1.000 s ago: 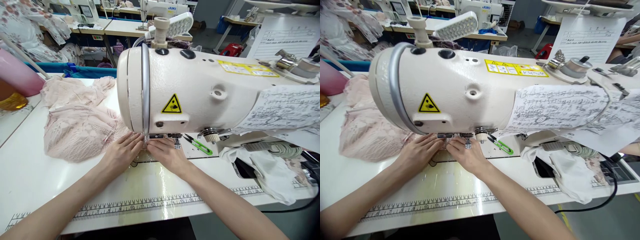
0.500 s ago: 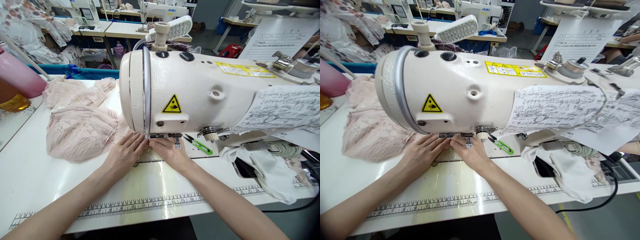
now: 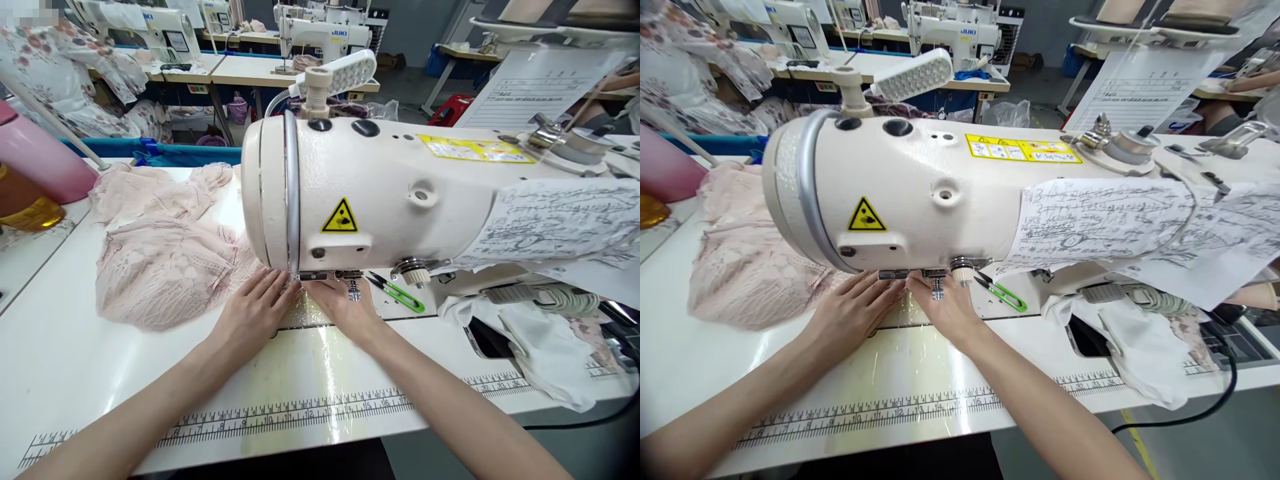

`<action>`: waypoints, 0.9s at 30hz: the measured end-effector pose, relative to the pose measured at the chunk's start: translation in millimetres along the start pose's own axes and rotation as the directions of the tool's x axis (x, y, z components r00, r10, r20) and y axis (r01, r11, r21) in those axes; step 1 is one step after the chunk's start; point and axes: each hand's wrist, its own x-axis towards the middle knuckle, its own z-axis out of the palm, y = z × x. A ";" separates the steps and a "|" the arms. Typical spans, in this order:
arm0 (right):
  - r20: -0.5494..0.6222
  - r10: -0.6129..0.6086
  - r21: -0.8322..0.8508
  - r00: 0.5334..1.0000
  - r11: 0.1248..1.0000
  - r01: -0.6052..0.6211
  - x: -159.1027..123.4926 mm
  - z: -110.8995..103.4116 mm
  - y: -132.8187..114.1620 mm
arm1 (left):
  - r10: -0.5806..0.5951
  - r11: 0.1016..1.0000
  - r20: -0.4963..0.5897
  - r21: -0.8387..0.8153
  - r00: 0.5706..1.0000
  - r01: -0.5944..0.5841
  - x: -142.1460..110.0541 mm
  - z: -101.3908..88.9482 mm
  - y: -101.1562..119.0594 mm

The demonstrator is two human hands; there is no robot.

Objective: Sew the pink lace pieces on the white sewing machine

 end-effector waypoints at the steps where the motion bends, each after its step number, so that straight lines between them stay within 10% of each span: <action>1: -0.002 0.042 0.037 0.999 0.998 -0.042 0.5 0.5 -0.2 | -0.007 1.000 -0.002 -0.005 1.000 0.007 0.4 0.3 0.2; 8: 0.033 0.176 0.111 0.984 0.978 -0.179 2.3 -3.7 -1.0 | -0.009 1.000 -0.018 -0.008 1.000 0.009 1.8 -1.8 1.4; 17: -0.088 -0.063 0.014 0.994 0.998 0.064 -6.8 -13.8 -5.5 | -0.033 0.996 0.007 -0.081 0.999 0.033 0.5 -6.0 2.4; 27: -0.015 -0.040 0.072 0.999 0.997 0.041 -4.4 -18.9 -13.2 | -0.077 0.996 0.076 -0.034 0.994 0.079 4.3 -5.6 0.5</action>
